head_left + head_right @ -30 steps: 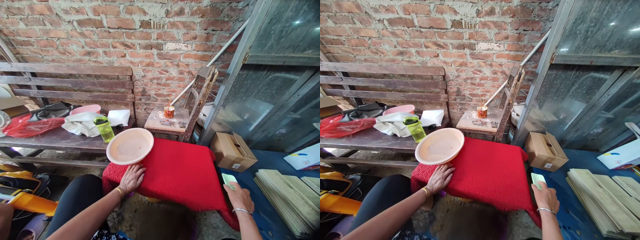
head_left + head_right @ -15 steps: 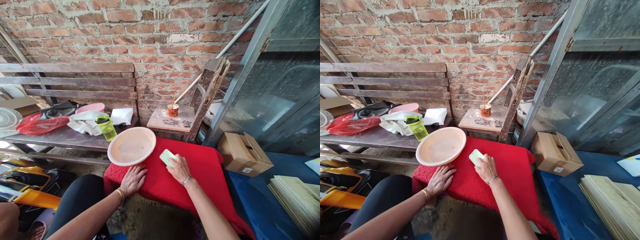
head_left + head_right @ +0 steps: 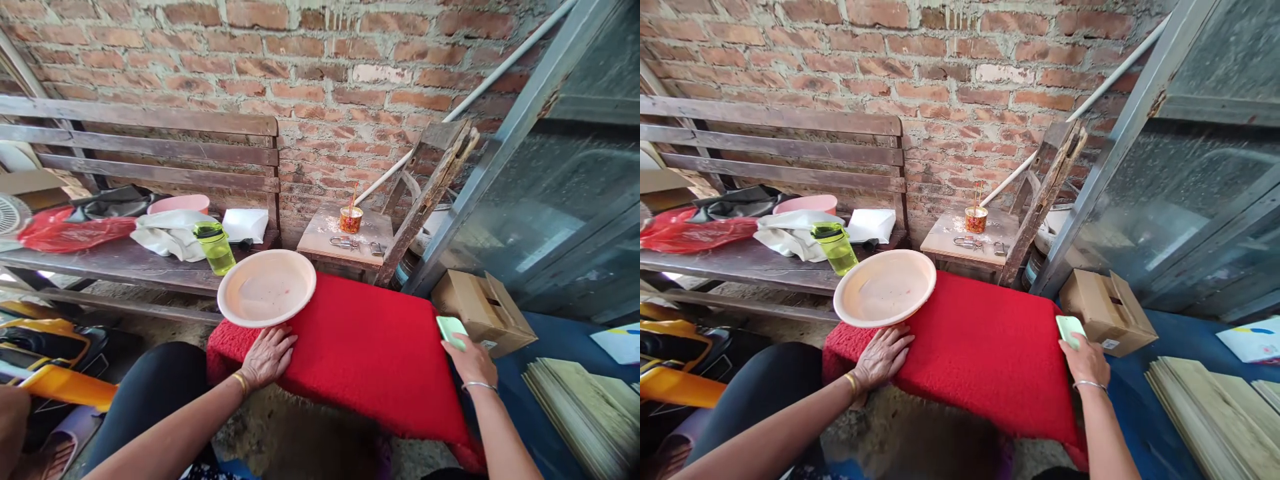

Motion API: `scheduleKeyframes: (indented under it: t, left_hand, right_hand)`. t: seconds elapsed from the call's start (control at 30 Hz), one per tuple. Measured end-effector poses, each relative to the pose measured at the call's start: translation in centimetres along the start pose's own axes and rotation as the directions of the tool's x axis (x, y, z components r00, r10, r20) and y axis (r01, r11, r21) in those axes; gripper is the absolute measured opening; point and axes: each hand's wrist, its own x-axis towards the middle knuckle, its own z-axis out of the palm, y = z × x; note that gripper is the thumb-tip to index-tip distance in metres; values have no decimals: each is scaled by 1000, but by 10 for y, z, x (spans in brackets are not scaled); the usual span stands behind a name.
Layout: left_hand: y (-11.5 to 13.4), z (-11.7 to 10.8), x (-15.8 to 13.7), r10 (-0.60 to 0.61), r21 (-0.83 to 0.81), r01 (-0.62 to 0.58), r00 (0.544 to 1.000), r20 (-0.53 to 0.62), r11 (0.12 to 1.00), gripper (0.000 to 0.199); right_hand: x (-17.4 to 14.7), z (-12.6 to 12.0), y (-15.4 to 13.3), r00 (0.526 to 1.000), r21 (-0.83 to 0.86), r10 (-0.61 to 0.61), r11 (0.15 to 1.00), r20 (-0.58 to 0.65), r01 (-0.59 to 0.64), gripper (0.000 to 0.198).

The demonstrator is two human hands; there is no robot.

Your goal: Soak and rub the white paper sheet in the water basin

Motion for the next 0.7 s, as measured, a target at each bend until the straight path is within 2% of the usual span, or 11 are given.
scheduleKeyframes:
  t: [0.1, 0.17, 0.23, 0.3, 0.4, 0.47, 0.5, 0.53, 0.6, 0.67, 0.7]
  left_hand:
    - [0, 2, 0, -9, -27, 9, 1000, -6, 1000, 30]
    - [0, 3, -1, -26, -35, 26, 1000, -2, 999, 31]
    - [0, 4, -1, -37, -35, 37, 999, 2, 999, 31]
    - [0, 5, -1, -40, -42, 40, 999, 0, 998, 31]
    - [1, 5, 0, -45, -61, 43, 999, -17, 997, 31]
    - [1, 5, 1, -46, -67, 44, 999, -28, 997, 30]
    - [1, 5, 1, -46, -67, 44, 998, -32, 997, 30]
    - [1, 5, 1, -45, -65, 43, 998, -32, 997, 30]
    - [1, 6, 1, -40, -56, 39, 999, -28, 998, 30]
    - [1, 5, 1, -37, -46, 35, 999, -25, 998, 30]
    - [1, 5, 1, -36, -47, 34, 999, -26, 998, 30]
  right_hand:
    - [-13, -3, 29, 991, 71, 134, 989, -26, -131, 65]
    - [-35, -1, 32, 993, 186, 104, 978, -55, -92, 68]
    - [-69, 6, 20, 994, 282, -22, 958, -109, 52, 67]
    - [-109, 17, -4, 961, 328, -227, 906, -160, 269, 60]
    - [-159, 32, -39, 824, 254, -532, 785, -192, 566, 42]
    - [-173, 35, -47, 759, 151, -621, 745, -197, 649, 34]
    - [-173, 35, -43, 755, 113, -625, 750, -198, 651, 33]
    - [-170, 33, -34, 774, 96, -601, 774, -197, 626, 33]
    - [-155, 27, -4, 868, 125, -466, 864, -172, 488, 39]
    - [-139, 19, 34, 964, 186, -238, 948, -115, 256, 46]
    - [-133, 15, 52, 989, 203, -118, 970, -89, 134, 48]
